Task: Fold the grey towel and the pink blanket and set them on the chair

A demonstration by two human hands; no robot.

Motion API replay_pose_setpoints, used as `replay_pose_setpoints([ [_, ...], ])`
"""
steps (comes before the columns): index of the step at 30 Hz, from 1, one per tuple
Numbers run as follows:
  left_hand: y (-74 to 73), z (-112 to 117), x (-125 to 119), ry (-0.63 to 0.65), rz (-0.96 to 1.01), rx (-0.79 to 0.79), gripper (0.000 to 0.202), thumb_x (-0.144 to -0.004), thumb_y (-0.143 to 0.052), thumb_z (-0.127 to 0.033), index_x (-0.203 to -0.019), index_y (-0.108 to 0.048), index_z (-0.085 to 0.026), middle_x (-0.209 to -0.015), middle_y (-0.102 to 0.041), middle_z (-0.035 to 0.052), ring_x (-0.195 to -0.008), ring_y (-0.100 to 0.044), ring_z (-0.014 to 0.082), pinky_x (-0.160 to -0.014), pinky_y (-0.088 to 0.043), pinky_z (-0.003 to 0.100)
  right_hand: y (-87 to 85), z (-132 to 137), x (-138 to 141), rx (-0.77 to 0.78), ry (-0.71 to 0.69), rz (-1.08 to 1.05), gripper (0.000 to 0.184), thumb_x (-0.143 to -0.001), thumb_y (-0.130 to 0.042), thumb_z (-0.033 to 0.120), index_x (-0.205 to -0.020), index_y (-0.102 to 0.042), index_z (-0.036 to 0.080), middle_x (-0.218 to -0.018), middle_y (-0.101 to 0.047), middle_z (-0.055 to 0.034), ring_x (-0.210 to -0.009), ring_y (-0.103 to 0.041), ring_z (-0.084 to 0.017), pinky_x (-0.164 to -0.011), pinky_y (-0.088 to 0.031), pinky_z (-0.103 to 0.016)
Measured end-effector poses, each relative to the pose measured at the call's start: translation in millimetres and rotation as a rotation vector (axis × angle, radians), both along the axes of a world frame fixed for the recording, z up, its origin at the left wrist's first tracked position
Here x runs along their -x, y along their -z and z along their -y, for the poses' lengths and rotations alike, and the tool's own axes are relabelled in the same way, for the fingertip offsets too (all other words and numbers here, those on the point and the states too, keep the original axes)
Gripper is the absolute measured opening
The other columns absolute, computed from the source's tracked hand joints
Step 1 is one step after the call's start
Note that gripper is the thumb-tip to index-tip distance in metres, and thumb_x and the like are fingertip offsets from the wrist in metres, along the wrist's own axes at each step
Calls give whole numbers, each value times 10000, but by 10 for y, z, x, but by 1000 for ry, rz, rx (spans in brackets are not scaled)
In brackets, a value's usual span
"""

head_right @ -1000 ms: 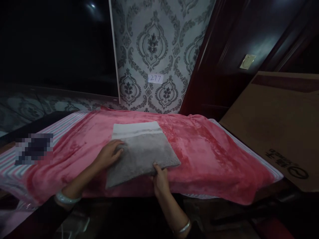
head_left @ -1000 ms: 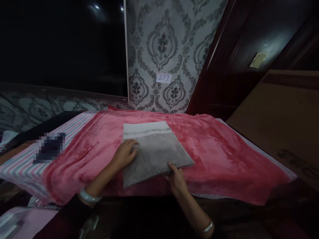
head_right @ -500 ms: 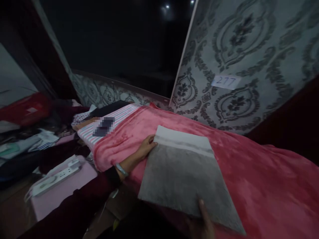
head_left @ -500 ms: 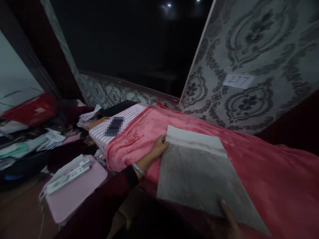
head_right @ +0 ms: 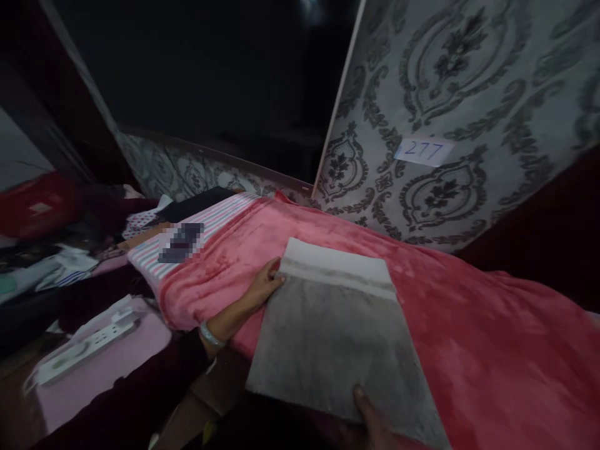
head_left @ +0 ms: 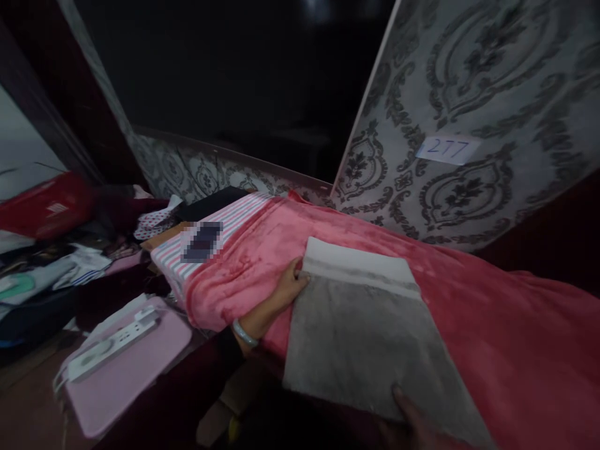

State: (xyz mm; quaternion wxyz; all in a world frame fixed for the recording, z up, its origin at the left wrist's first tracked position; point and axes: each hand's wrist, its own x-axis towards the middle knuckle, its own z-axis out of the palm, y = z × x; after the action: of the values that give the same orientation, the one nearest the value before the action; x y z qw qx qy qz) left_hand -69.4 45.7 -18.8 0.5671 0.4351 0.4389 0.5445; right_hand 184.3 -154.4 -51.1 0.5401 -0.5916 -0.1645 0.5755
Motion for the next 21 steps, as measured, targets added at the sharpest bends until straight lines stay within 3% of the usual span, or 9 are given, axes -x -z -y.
replay_pose_setpoints([
  [3, -119, 14, 17, -18, -31, -27, 901, -612, -817, -407, -1416, -498, -158, -859, -695, 24, -732, -640, 187, -654, -490, 279, -207, -46, 107, -36, 110, -64, 930, -698, -813, 419, -1541, -434, 315, -1403, -646, -39, -1265, -626, -330, -863, -652, -464],
  [6, -242, 34, -20, -77, -54, -19, 887, -572, -838, -367, -1383, -536, -174, -873, -708, 18, -770, -654, 195, -681, -512, 283, -469, -107, 159, -139, 163, -100, 789, -657, -862, 392, -1386, -587, 261, -1230, -734, -60, -1114, -699, -301, -780, -647, -391],
  [11, -260, 275, -76, 113, 18, 21, 926, -594, -849, -415, -1422, -501, -188, -1043, -743, 74, -875, -706, 245, -780, -574, 350, -799, -96, -162, -228, 244, -38, 561, -546, -888, 356, -1049, -684, 211, -968, -769, -42, -787, -712, -232, -511, -541, -260],
  [13, -222, 360, -6, 128, -144, 15, 962, -652, -806, -478, -1491, -426, -199, -985, -732, 66, -793, -705, 252, -709, -586, 379, -857, -19, -378, -218, 233, -1, 487, -517, -880, 344, -933, -669, 206, -828, -752, -26, -652, -672, -204, -441, -471, -238],
  [15, -220, 363, 83, 39, -429, -117, 934, -688, -756, -490, -1510, -413, -210, -989, -703, 62, -776, -694, 257, -690, -588, 404, -892, 83, -581, -208, 206, 31, 455, -501, -868, 341, -882, -658, 211, -753, -737, -17, -593, -647, -200, -441, -468, -256],
  [18, -353, 226, 79, -66, -851, -439, 689, -729, -680, -445, -1368, -583, -206, -1196, -653, 111, -1018, -679, 298, -893, -571, 454, -966, 250, -813, -205, 144, 88, 444, -496, -853, 350, -880, -676, 214, -777, -753, -35, -661, -685, -235, -575, -554, -327],
  [21, -606, 21, -281, 190, -1039, -692, 577, -801, -608, -458, -1309, -632, -186, -1358, -623, 141, -1262, -591, 331, -1097, -463, 488, -1126, 397, -982, -230, 80, 177, 435, -489, -838, 346, -871, -682, 208, -800, -758, -46, -762, -708, -252, -743, -570, -360],
])
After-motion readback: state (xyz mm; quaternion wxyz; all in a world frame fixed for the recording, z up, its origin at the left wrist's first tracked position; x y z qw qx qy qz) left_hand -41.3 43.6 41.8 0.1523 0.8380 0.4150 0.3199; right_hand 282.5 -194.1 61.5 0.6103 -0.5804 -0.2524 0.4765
